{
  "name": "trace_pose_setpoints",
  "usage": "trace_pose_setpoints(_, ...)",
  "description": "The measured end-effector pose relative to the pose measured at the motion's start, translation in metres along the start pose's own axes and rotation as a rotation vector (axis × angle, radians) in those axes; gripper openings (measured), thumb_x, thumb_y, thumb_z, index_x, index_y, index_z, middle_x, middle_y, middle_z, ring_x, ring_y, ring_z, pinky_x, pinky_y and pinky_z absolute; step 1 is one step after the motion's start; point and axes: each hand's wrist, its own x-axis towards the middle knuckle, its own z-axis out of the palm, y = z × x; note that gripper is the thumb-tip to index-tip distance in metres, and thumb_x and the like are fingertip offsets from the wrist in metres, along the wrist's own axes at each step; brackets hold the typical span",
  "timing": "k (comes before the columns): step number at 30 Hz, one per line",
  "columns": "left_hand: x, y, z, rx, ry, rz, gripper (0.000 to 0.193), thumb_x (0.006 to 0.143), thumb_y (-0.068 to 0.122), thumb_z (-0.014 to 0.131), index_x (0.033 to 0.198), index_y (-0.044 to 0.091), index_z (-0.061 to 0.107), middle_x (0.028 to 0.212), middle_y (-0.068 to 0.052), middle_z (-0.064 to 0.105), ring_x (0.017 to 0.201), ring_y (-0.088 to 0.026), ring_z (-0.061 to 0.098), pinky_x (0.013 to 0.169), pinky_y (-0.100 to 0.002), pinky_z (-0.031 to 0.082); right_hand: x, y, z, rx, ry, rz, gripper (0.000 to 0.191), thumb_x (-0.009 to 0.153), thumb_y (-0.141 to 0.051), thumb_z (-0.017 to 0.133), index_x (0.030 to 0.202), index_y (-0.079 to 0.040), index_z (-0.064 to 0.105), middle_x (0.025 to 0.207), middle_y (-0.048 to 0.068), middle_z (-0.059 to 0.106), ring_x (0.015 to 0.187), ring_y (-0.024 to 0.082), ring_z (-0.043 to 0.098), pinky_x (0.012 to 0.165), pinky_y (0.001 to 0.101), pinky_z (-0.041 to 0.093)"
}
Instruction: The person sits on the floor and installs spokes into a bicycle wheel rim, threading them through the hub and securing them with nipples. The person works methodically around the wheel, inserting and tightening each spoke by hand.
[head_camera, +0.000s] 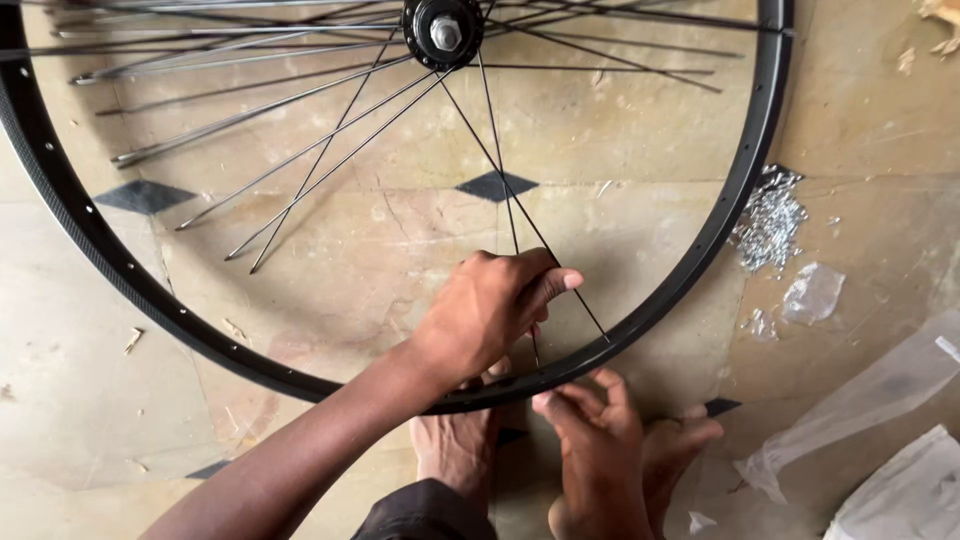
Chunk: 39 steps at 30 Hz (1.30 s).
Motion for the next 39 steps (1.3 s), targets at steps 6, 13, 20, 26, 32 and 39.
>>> trace_pose_setpoints(6, 0.006, -0.008, 0.003, -0.048, -0.104, 0.149, 0.017, 0.095, 0.017, 0.063, 0.104, 0.004, 0.07, 0.093, -0.018, 0.074, 0.086, -0.036, 0.072, 0.071, -0.044, 0.055, 0.021, 0.006, 0.011, 0.018, 0.086, -0.158, 0.086, 0.074, 0.016, 0.066, 0.148, -0.008, 0.029, 0.102, 0.018, 0.067, 0.093, 0.022, 0.067, 0.087, 0.0366, 0.056)
trace_pose_setpoints(13, 0.006, -0.012, 0.002, -0.083, -0.268, 0.038, 0.017, 0.091, 0.004, 0.061, 0.106, 0.004, 0.068, 0.096, -0.014, 0.075, 0.09, -0.03, 0.076, 0.075, -0.039, 0.059, 0.004, -0.015, 0.028, -0.047, 0.145, -0.138, 0.089, 0.079, 0.015, 0.065, 0.154, -0.008, 0.025, 0.105, 0.019, 0.067, 0.1, 0.021, 0.065, 0.094, 0.0328, 0.05)
trace_pose_setpoints(20, -0.004, -0.017, 0.017, -0.198, -0.186, 0.156, 0.013, 0.089, 0.0, 0.064, 0.1, 0.001, 0.071, 0.09, -0.016, 0.075, 0.083, -0.032, 0.074, 0.073, -0.039, 0.058, 0.008, -0.011, 0.014, -0.042, 0.139, -0.138, 0.085, 0.079, 0.015, 0.067, 0.153, -0.006, 0.029, 0.108, 0.02, 0.066, 0.101, 0.022, 0.063, 0.092, 0.0334, 0.049)
trace_pose_setpoints(26, 0.0, -0.012, 0.024, -0.204, -0.225, 0.091, 0.015, 0.087, 0.001, 0.065, 0.101, 0.002, 0.071, 0.09, -0.013, 0.077, 0.084, -0.028, 0.079, 0.073, -0.035, 0.061, 0.014, -0.011, 0.003, 0.133, 0.114, -0.047, 0.066, 0.079, 0.013, 0.067, 0.14, 0.0, 0.044, 0.107, 0.022, 0.069, 0.103, 0.026, 0.068, 0.095, 0.038, 0.054)
trace_pose_setpoints(32, -0.004, -0.002, 0.015, -0.13, -0.29, 0.016, 0.012, 0.089, 0.007, 0.068, 0.1, 0.003, 0.073, 0.087, -0.012, 0.078, 0.081, -0.025, 0.079, 0.072, -0.034, 0.061, 0.006, -0.015, 0.003, 0.159, 0.093, 0.037, 0.04, 0.086, 0.007, 0.066, 0.125, 0.008, 0.057, 0.109, 0.02, 0.07, 0.106, 0.027, 0.069, 0.099, 0.0406, 0.055)
trace_pose_setpoints(39, 0.002, 0.004, 0.0, -0.075, -0.352, -0.053, 0.017, 0.091, 0.007, 0.063, 0.103, 0.003, 0.075, 0.08, -0.012, 0.077, 0.07, -0.021, 0.074, 0.067, -0.034, 0.057, 0.001, -0.018, 0.031, 0.127, 0.07, -0.093, 0.031, 0.084, 0.006, 0.064, 0.115, 0.005, 0.063, 0.106, 0.018, 0.074, 0.099, 0.026, 0.07, 0.092, 0.0406, 0.057)
